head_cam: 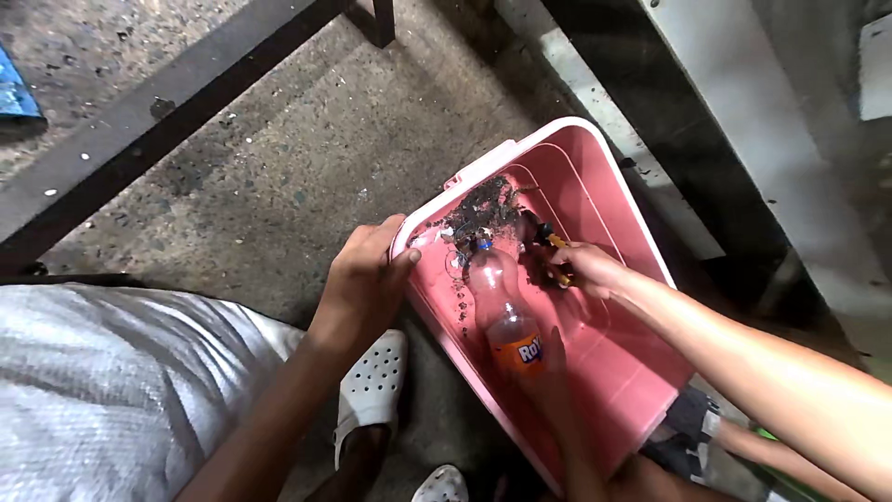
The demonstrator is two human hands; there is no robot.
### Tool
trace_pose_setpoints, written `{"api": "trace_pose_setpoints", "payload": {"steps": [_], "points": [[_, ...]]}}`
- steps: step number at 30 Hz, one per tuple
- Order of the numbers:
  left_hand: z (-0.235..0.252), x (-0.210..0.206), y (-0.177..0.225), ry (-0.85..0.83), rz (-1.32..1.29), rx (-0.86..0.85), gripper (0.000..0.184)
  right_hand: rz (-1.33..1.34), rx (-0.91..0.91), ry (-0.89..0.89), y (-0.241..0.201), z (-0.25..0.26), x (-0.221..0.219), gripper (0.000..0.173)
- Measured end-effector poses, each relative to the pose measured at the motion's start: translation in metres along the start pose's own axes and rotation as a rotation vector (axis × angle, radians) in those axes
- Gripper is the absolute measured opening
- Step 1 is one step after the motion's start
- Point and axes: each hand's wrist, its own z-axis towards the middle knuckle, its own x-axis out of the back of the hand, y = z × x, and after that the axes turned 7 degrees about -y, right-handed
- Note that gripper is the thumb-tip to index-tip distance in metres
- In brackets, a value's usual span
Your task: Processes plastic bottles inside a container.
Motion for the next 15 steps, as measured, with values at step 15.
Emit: {"api": "trace_pose_setpoints", "payload": {"steps": [15], "points": [[0.002,0.004,0.012,-0.03,-0.025,0.134,0.045,0.654,-0.083,-0.261,-0.023,0.005,0.004,0.042]]}}
